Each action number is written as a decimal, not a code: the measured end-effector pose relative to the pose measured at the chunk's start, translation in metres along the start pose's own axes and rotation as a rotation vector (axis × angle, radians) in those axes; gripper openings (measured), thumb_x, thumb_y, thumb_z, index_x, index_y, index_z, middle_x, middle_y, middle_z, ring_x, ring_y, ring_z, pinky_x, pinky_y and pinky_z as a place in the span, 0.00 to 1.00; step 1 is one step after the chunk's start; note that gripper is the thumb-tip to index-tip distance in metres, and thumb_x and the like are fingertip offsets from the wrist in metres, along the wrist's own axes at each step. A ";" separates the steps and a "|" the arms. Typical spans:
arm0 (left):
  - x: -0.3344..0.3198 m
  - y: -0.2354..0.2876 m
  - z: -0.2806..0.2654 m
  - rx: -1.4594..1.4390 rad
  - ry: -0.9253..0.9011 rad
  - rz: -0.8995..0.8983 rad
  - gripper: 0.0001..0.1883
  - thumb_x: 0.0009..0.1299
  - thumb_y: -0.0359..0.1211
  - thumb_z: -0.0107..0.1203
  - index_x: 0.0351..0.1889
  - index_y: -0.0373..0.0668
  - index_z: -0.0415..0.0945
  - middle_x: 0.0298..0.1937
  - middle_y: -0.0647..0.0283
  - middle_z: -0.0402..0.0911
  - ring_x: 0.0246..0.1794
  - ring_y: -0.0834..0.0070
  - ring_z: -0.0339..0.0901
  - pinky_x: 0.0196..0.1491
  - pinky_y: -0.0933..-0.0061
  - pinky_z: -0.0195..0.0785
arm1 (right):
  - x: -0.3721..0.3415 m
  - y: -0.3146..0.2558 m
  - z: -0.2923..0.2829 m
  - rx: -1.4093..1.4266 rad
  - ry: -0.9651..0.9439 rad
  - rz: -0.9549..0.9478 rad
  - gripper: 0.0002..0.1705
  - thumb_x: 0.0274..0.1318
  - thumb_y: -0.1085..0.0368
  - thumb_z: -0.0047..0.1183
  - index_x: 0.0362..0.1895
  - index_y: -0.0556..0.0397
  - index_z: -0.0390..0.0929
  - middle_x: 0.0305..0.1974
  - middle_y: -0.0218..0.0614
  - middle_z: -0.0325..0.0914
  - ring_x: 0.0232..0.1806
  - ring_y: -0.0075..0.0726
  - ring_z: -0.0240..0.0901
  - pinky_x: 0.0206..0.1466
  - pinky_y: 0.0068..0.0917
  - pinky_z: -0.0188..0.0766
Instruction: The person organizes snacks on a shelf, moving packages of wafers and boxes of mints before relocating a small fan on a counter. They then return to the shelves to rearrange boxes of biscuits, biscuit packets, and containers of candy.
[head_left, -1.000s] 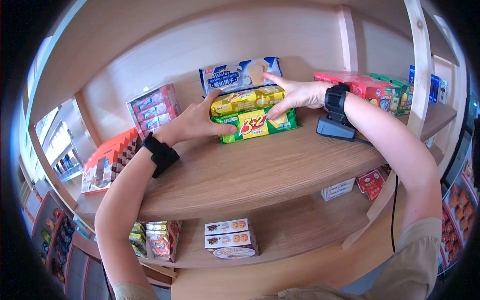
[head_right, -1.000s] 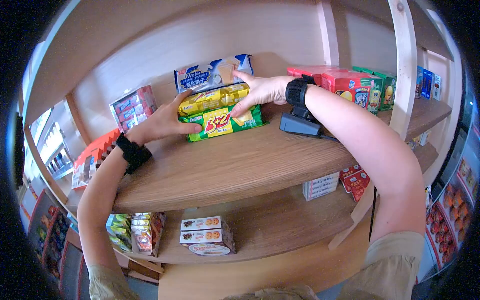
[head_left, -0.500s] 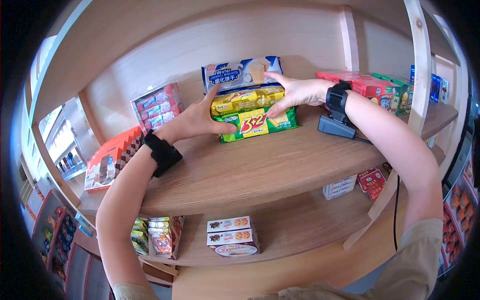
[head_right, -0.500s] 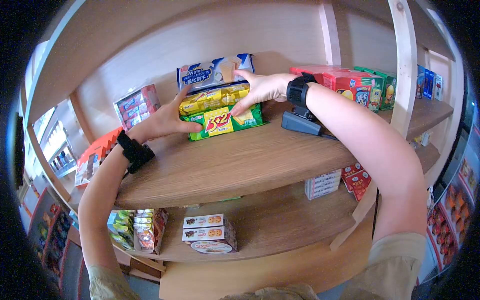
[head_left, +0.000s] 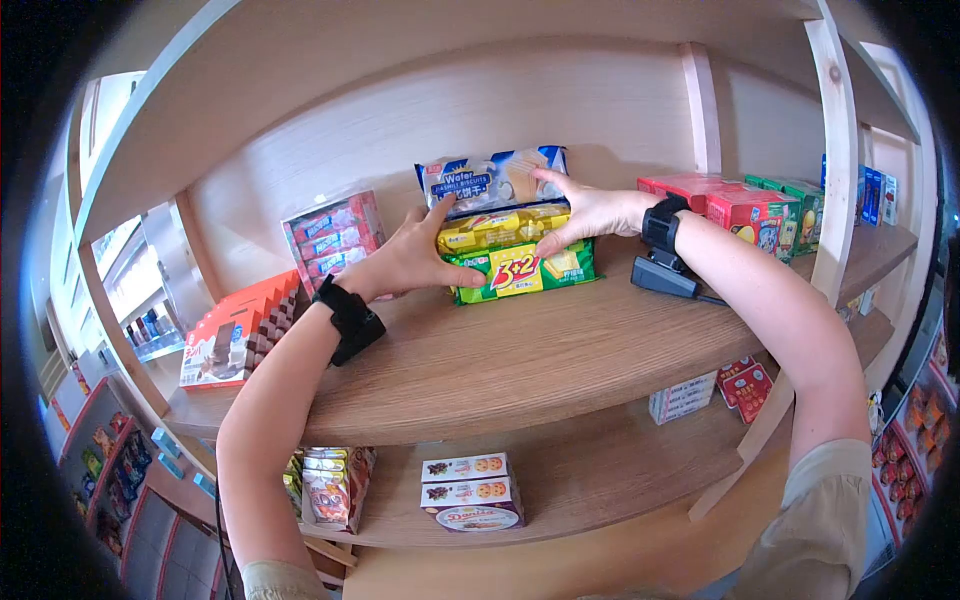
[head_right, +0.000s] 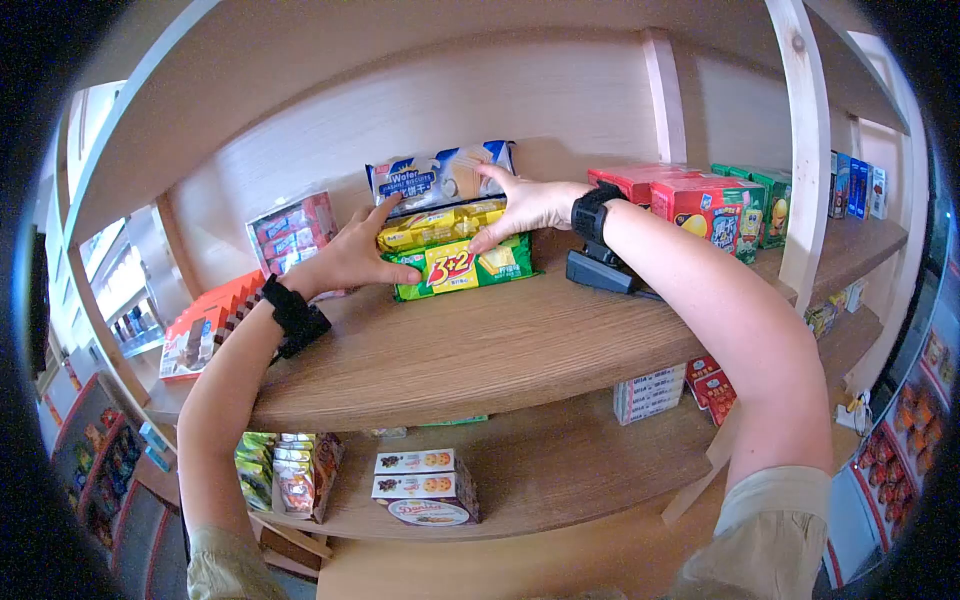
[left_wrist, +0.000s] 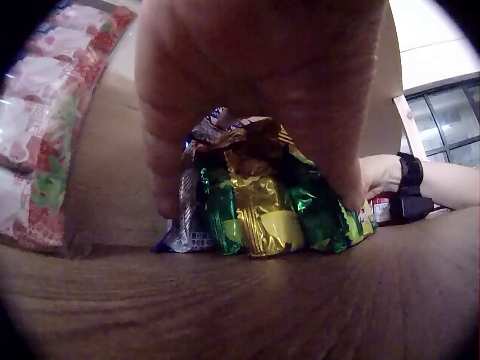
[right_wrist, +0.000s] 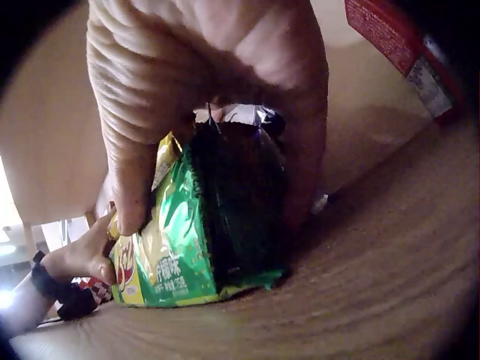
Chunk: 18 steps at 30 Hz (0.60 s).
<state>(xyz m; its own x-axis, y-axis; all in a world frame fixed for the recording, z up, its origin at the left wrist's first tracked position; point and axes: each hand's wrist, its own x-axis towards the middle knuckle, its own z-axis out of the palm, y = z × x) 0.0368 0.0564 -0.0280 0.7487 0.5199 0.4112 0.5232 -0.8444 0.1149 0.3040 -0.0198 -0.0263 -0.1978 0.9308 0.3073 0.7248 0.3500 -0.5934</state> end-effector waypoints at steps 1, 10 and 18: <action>-0.001 0.001 -0.001 -0.010 0.007 0.008 0.65 0.44 0.63 0.67 0.71 0.35 0.45 0.63 0.33 0.56 0.67 0.42 0.55 0.67 0.59 0.52 | 0.001 0.001 0.000 -0.025 0.014 0.005 0.75 0.29 0.51 0.76 0.72 0.53 0.31 0.71 0.53 0.41 0.72 0.47 0.41 0.71 0.35 0.45; 0.005 -0.008 0.001 -0.042 0.030 0.016 0.64 0.43 0.63 0.68 0.70 0.36 0.47 0.62 0.33 0.57 0.66 0.43 0.57 0.66 0.59 0.54 | 0.007 0.001 0.003 0.083 -0.023 -0.051 0.73 0.32 0.54 0.75 0.73 0.52 0.31 0.71 0.52 0.41 0.70 0.45 0.46 0.70 0.34 0.50; 0.003 -0.009 0.004 -0.035 0.025 0.014 0.63 0.44 0.65 0.66 0.70 0.36 0.49 0.62 0.33 0.56 0.66 0.42 0.57 0.66 0.58 0.55 | 0.001 0.001 0.002 0.087 -0.072 -0.020 0.72 0.34 0.57 0.75 0.73 0.53 0.30 0.70 0.53 0.44 0.70 0.43 0.48 0.69 0.34 0.52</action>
<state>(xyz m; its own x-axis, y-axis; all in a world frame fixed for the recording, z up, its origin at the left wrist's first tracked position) 0.0360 0.0662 -0.0316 0.7453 0.5050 0.4354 0.4978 -0.8559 0.1405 0.3030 -0.0186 -0.0281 -0.2609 0.9278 0.2668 0.6608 0.3731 -0.6512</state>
